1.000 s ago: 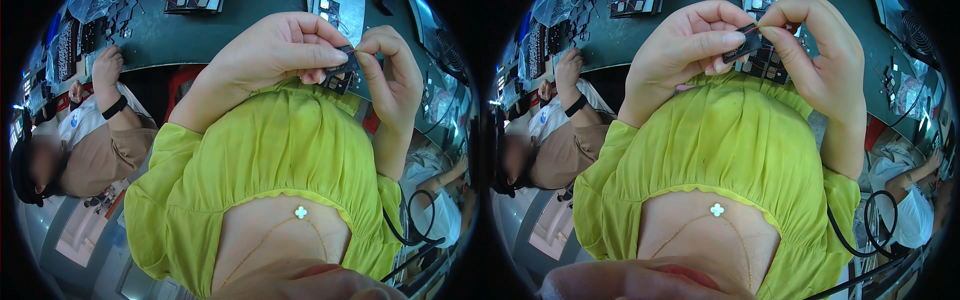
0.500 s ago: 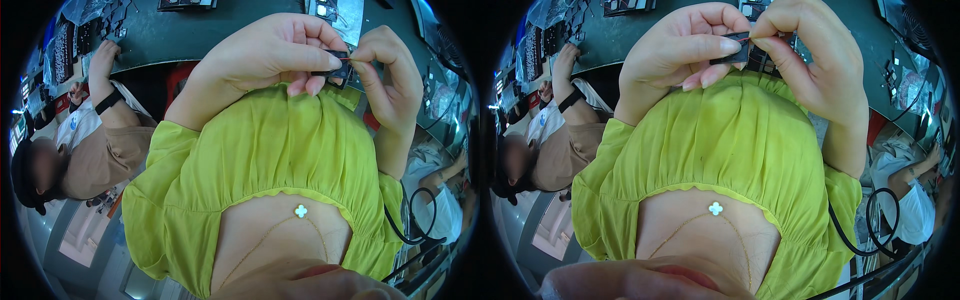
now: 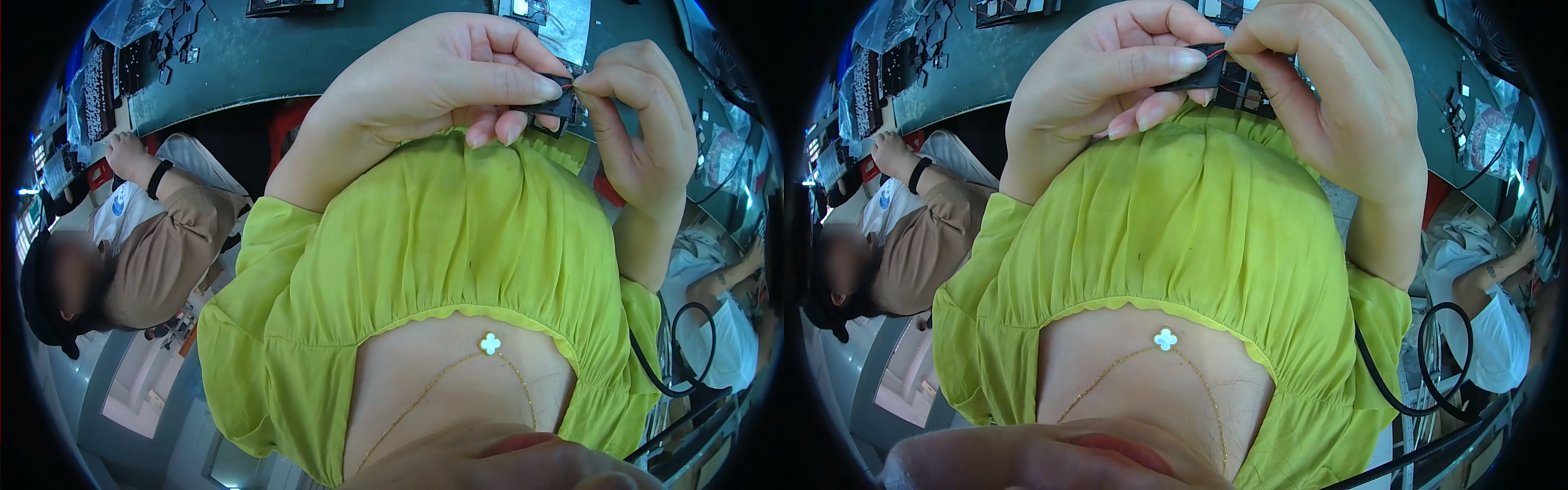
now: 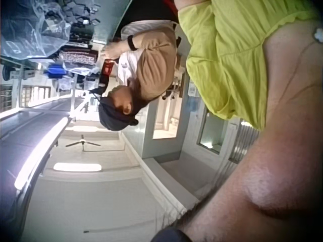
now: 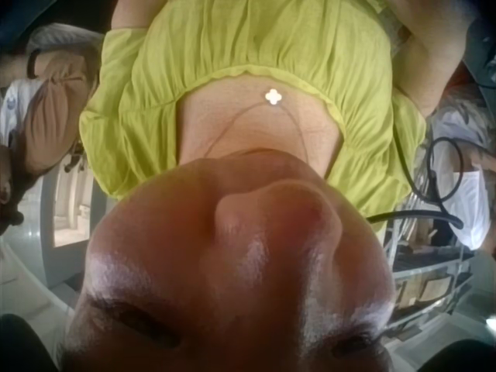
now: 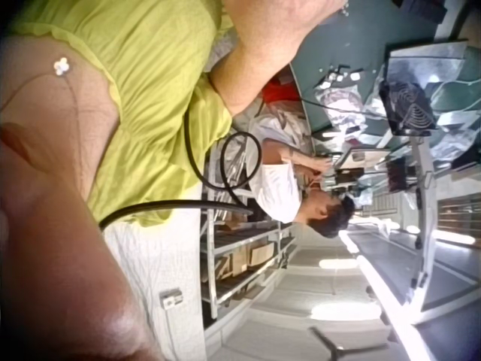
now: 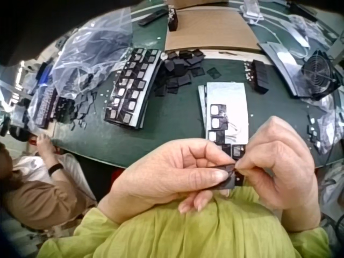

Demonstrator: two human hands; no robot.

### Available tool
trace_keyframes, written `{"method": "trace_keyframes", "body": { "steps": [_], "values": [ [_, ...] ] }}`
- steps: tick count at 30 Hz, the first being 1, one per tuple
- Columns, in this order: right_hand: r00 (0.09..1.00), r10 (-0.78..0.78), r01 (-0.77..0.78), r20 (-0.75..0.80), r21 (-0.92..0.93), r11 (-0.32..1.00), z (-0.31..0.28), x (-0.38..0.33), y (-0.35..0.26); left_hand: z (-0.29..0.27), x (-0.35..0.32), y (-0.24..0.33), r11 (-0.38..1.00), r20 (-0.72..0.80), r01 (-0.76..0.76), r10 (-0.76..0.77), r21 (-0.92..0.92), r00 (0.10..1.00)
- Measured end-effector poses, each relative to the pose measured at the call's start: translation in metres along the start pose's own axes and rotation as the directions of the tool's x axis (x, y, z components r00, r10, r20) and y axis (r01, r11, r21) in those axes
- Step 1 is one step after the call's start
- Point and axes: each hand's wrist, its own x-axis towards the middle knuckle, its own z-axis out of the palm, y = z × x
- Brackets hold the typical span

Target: Inspecting and preparing small electronic modules and wiring at a manual workstation.

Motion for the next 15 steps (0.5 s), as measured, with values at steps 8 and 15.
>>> {"method": "trace_keyframes", "body": {
  "steps": [8,15],
  "values": [
    [0.997,-0.069,0.069,0.018,0.014,0.998,0.002,-0.001,-0.001,-0.008,0.002,-0.012,0.990,0.047,-0.109,0.105,0.088,0.993],
    [0.997,-0.020,0.034,-0.080,0.167,0.985,0.011,-0.002,0.002,-0.009,0.003,-0.010,0.996,0.063,-0.084,0.081,0.042,0.995]
  ]
}}
